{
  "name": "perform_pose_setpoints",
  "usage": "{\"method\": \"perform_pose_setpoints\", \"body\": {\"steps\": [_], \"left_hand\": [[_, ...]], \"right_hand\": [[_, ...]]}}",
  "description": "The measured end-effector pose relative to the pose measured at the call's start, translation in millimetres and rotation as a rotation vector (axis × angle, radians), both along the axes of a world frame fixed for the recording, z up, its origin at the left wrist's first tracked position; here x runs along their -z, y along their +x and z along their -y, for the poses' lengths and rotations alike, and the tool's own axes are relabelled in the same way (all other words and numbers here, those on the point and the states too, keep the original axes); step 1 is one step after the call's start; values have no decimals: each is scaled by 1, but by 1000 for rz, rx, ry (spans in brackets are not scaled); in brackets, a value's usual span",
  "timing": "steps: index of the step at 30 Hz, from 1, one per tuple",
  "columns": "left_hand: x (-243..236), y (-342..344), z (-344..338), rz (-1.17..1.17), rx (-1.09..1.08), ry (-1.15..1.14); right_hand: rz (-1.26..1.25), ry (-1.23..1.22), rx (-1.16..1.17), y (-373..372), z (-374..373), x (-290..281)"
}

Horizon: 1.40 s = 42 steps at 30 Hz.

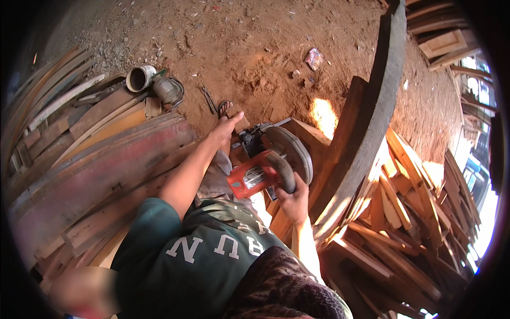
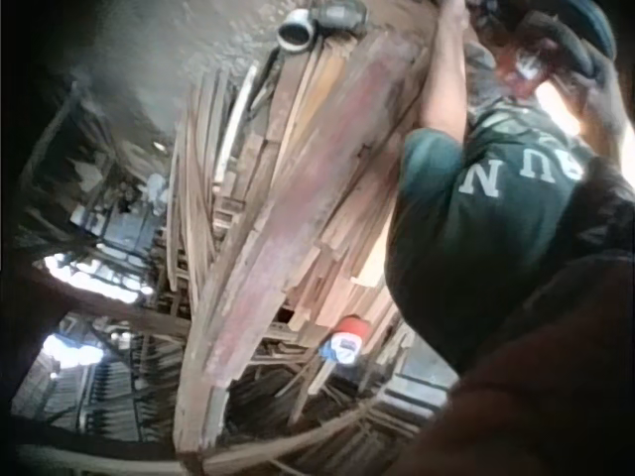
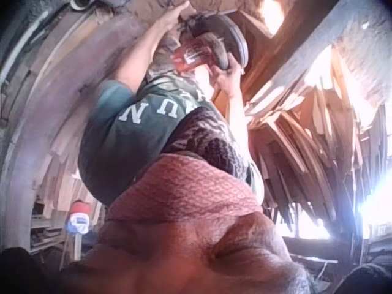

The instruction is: The person inspects a long wooden plank, measures it with a tape measure, and marks it with a pencil. They then position the plank and use a circular saw to cut it.

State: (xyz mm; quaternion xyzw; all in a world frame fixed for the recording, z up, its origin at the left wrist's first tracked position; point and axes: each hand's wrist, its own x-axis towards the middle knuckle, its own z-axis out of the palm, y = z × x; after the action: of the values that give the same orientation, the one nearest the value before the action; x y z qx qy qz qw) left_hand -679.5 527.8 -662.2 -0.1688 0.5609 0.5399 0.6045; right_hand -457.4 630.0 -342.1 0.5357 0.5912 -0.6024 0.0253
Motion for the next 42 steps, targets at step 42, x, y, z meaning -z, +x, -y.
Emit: {"method": "perform_pose_setpoints", "body": {"steps": [42], "left_hand": [[-125, -209, 29, -411, 646, -15]], "right_hand": [[99, 293, -39, -114, -134, 2]]}}
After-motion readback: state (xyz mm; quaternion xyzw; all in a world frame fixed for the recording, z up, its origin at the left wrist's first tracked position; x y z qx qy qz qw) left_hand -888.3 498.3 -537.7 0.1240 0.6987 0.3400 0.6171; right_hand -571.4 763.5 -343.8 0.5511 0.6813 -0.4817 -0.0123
